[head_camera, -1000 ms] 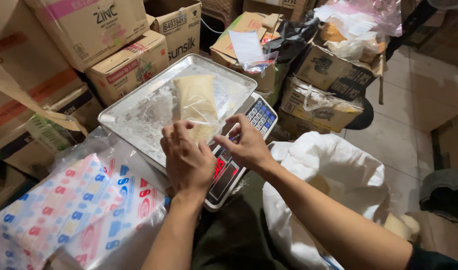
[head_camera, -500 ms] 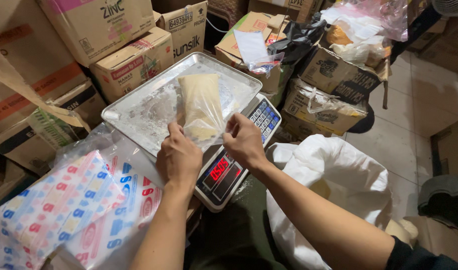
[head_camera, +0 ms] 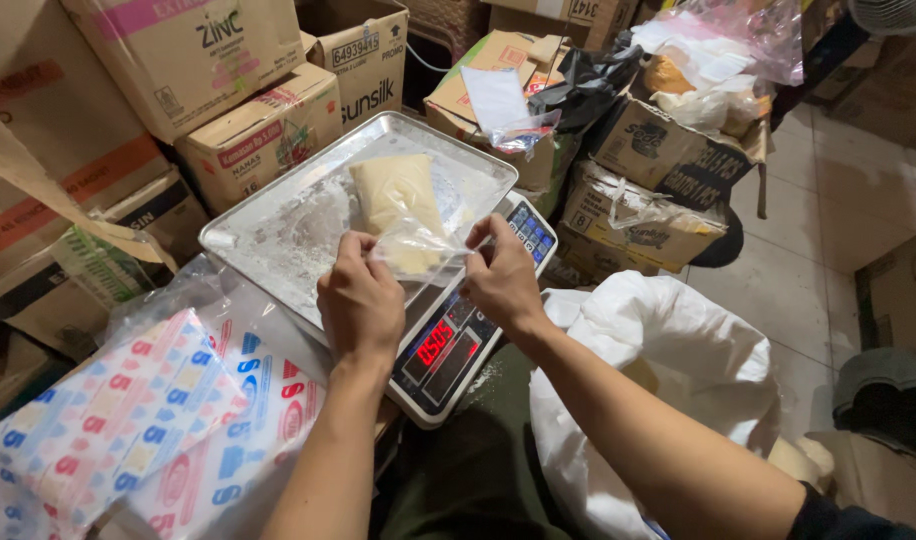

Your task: The person scoops a white powder from a large sack into small plastic bags using a blue scoop, weighs each bag on a digital scale, and ties the bags shut. The person repeats this process multiple times, adjusting the powder to reach the target weight before sealing each bag.

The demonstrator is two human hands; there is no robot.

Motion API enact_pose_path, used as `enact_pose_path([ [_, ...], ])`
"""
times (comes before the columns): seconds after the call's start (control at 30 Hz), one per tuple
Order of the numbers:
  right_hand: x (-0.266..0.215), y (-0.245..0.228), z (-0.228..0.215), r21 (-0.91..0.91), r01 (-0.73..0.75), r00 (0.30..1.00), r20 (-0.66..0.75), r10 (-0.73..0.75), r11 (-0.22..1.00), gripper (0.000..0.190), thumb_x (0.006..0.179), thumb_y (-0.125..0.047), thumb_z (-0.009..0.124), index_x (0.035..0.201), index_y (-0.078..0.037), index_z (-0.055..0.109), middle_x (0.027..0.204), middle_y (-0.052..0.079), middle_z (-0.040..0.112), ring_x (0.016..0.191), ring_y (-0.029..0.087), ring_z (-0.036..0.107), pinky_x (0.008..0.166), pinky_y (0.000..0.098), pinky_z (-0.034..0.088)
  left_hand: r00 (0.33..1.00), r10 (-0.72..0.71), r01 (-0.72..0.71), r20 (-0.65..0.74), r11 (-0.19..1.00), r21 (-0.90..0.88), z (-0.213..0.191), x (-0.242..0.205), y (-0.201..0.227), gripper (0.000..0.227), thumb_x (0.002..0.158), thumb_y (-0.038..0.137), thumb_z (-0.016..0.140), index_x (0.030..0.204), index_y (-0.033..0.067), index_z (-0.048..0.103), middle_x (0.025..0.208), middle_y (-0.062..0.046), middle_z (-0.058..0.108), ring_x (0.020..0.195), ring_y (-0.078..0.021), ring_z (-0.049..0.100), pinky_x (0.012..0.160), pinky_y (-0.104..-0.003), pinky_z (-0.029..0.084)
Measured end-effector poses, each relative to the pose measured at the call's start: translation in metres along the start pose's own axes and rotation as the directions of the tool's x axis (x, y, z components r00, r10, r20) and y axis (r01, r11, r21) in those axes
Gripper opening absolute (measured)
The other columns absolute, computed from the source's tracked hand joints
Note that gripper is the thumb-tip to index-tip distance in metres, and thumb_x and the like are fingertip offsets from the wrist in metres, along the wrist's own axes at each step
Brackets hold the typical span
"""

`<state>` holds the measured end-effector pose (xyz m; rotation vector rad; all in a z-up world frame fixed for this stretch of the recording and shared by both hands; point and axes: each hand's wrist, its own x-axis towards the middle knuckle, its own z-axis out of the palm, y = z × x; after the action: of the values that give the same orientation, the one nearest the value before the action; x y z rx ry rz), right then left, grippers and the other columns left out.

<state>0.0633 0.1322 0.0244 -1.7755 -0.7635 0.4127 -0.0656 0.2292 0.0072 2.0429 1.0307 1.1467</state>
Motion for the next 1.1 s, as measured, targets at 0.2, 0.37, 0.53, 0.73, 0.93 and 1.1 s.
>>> enact_pose_path([
  [0.2, 0.002, -0.007, -0.021, 0.184, 0.077, 0.996, -0.065, -0.066, 0.980, 0.014, 0.093, 0.002, 0.054, 0.106, -0.003, 0.052, 0.069, 0.010, 0.061, 0.055, 0.013, 0.058, 0.048, 0.0283, 0.049, 0.987, 0.148, -0.157, -0.069, 0.973, -0.168, 0.007, 0.010, 0.025, 0.012, 0.098, 0.008, 0.058, 0.099, 0.0023, 0.068, 0.087, -0.021, 0.075, 0.077, -0.0355, 0.076, 0.067, -0.045, 0.059],
  [0.37, -0.005, -0.016, -0.050, 0.318, 0.126, 0.987, -0.132, -0.087, 0.940, 0.016, 0.092, 0.004, 0.055, 0.104, -0.005, 0.053, 0.070, 0.004, 0.060, 0.054, 0.010, 0.056, 0.048, 0.0270, 0.050, 0.994, 0.105, -0.104, -0.014, 0.938, -0.331, 0.008, 0.003, 0.055, 0.014, 0.099, 0.012, 0.058, 0.099, 0.0012, 0.067, 0.082, -0.017, 0.076, 0.072, -0.0290, 0.077, 0.064, -0.041, 0.059],
  [0.53, -0.021, -0.036, -0.079, 0.442, 0.194, 0.964, -0.252, -0.087, 0.876, 0.018, 0.091, 0.005, 0.059, 0.103, -0.006, 0.052, 0.070, 0.001, 0.057, 0.051, 0.009, 0.055, 0.047, 0.0264, 0.051, 0.989, 0.147, -0.131, 0.008, 0.904, -0.408, 0.009, -0.004, 0.087, 0.015, 0.100, 0.013, 0.058, 0.101, 0.0016, 0.067, 0.074, -0.013, 0.075, 0.068, -0.0253, 0.077, 0.062, -0.039, 0.058],
  [0.73, -0.046, -0.068, -0.101, 0.443, 0.273, 0.945, -0.288, -0.153, 0.854, 0.019, 0.091, 0.005, 0.060, 0.100, -0.008, 0.051, 0.065, -0.001, 0.054, 0.050, 0.007, 0.051, 0.048, 0.0263, 0.051, 0.984, 0.176, -0.168, -0.030, 0.855, -0.491, 0.000, -0.014, 0.121, 0.012, 0.099, 0.012, 0.059, 0.102, 0.0032, 0.067, 0.075, -0.011, 0.075, 0.067, -0.0226, 0.077, 0.061, -0.036, 0.058],
  [0.93, -0.064, -0.090, -0.118, 0.430, 0.323, 0.936, -0.277, -0.217, 0.843, 0.017, 0.092, 0.006, 0.059, 0.099, -0.008, 0.052, 0.065, -0.002, 0.049, 0.051, 0.006, 0.046, 0.053, 0.0277, 0.054, 0.992, 0.120, -0.121, -0.039, 0.824, -0.553, -0.014, -0.010, 0.142, 0.014, 0.101, 0.014, 0.058, 0.103, 0.0056, 0.069, 0.070, -0.009, 0.073, 0.056, -0.0187, 0.073, 0.054, -0.033, 0.054],
  [1.1, -0.077, -0.077, -0.126, 0.362, 0.251, 0.958, -0.223, -0.178, 0.898, 0.017, 0.088, 0.007, 0.059, 0.095, -0.007, 0.053, 0.065, -0.001, 0.052, 0.050, 0.007, 0.048, 0.050, 0.0288, 0.053, 0.991, 0.132, -0.122, -0.021, 0.831, -0.542, -0.007, -0.021, 0.143, 0.014, 0.100, 0.012, 0.060, 0.103, 0.0052, 0.072, 0.071, -0.009, 0.073, 0.063, -0.0172, 0.074, 0.057, -0.033, 0.055],
])
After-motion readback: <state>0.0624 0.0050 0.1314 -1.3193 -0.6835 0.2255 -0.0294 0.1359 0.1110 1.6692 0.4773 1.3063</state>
